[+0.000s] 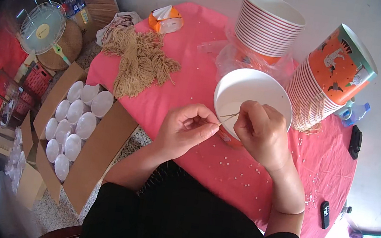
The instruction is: Threading thin string handles through pre-punched holes in decorative paper buckets for assembly.
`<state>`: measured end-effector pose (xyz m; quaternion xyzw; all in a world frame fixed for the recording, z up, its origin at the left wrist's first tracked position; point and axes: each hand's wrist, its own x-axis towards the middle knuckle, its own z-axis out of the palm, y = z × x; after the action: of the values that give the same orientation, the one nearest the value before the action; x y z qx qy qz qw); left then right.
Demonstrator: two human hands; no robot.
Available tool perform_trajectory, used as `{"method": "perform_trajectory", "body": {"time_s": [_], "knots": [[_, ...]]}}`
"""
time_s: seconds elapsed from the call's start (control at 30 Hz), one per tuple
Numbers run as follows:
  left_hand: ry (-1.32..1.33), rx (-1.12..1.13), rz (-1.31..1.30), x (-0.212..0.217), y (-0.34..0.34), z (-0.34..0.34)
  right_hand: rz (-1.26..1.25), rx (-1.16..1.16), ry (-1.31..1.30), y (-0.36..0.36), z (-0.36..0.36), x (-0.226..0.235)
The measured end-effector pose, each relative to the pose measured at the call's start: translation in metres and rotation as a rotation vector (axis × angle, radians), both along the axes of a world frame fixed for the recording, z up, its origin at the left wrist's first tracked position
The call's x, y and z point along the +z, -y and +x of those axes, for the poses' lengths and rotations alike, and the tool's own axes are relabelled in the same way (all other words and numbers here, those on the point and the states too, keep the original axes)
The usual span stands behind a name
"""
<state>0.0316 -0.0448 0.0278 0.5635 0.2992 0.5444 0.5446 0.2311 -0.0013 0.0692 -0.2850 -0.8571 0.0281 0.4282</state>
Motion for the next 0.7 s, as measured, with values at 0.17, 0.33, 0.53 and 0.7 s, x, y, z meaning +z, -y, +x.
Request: {"method": "perform_trajectory", "body": {"time_s": [0.17, 0.33, 0.53, 0.7], "knots": [[-0.057, 0.010, 0.024, -0.004, -0.002, -0.001, 0.056, -0.007, 0.037, -0.001, 0.001, 0.003], [-0.215, 0.204, 0.367, -0.004, -0.014, -0.002, 0.101, 0.071, 0.099, 0.000, 0.005, 0.010], [-0.305, 0.215, 0.491, 0.014, -0.014, 0.007, 0.192, 0.140, 0.171, 0.009, 0.005, 0.011], [-0.287, 0.178, 0.461, 0.014, -0.011, 0.010, 0.229, 0.159, 0.200, 0.011, 0.005, 0.014]]}}
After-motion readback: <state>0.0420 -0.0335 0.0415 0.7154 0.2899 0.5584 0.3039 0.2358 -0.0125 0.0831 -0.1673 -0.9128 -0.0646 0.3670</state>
